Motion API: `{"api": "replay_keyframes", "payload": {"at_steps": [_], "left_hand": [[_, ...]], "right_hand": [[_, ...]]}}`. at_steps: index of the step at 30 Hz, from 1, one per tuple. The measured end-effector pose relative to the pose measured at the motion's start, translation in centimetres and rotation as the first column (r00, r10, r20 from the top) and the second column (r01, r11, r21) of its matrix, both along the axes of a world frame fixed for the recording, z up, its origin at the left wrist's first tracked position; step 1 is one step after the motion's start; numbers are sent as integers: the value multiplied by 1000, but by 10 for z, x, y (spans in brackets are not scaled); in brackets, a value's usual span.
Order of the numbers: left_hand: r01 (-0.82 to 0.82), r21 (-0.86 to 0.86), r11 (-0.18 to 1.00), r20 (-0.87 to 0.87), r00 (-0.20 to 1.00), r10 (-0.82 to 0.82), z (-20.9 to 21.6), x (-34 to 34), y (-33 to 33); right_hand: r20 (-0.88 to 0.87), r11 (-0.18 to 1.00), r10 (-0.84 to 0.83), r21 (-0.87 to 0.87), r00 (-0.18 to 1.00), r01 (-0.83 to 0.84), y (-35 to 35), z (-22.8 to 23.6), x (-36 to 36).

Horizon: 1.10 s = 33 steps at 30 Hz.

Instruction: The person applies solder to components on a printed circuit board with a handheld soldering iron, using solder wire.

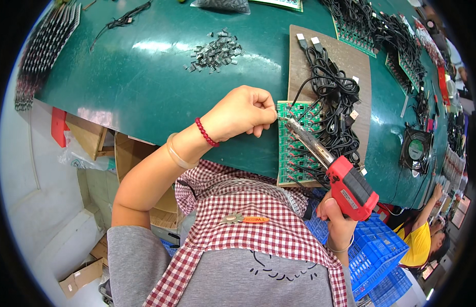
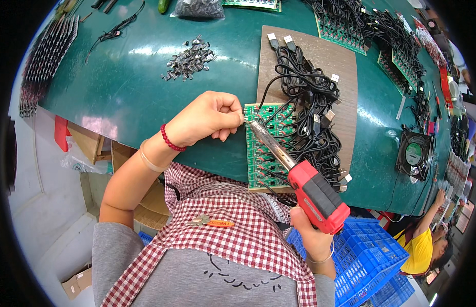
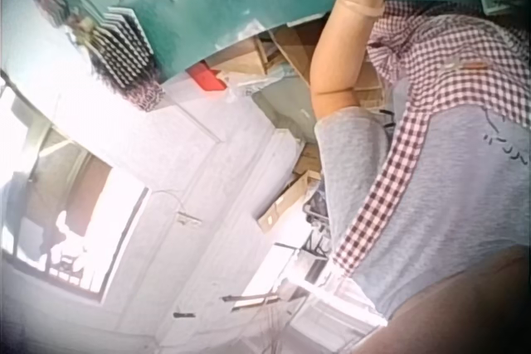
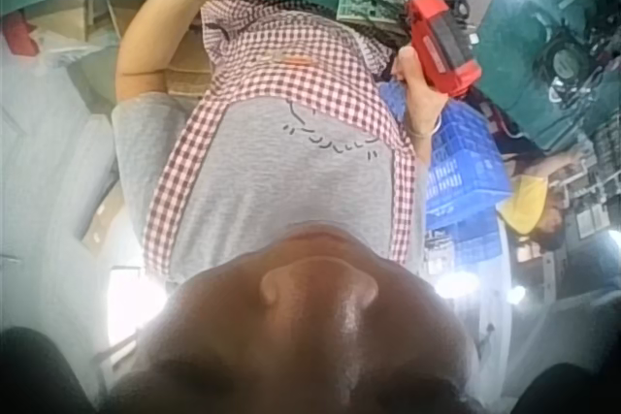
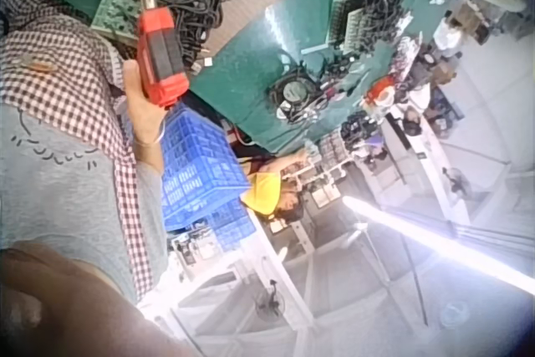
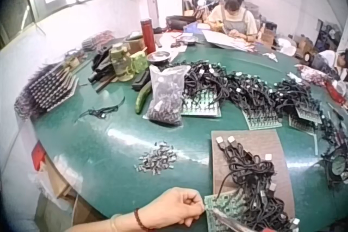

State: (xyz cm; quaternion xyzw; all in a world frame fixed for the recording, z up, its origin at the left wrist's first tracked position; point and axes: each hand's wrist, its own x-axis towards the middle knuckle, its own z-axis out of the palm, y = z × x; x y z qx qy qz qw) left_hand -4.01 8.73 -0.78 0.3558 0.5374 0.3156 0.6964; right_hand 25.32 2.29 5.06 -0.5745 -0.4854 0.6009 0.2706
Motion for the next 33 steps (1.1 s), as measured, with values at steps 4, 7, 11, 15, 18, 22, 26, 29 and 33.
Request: {"api": "replay_keyframes", "payload": {"at_steps": [4,7,11,15,18,22,26,29,33], "left_hand": [[-8,-7,1000,-7,1000,8,1,1,0],[-9,-6,1000,3,1000,9,1,1,0],[-18,-4,1000,11,1000,18,0,0,-1],[-3,0,1000,-3,1000,3,1,1,1],[-8,2,1000,0,1000,8,1,1,0],[-25,1,1000,6,1000,25,1,1,0],[-9,0,1000,4,1000,9,1,0,0],[-9,2,1000,6,1000,9,0,0,0],[-13,-13,1000,-24,1000,13,3,1,-1]], "right_hand": [[-9,994,-105,-37,994,105,0,8,-11],[51,996,-69,58,996,66,5,13,-20],[71,996,-32,84,997,26,4,5,-17],[89,995,-38,91,995,30,2,3,-15],[44,993,-79,92,996,75,5,9,-20],[52,996,-41,78,998,37,8,9,-21],[89,994,-28,107,996,19,5,1,-17],[55,993,-25,119,998,19,6,4,-15],[-34,987,-63,144,997,67,9,14,-22]]}}
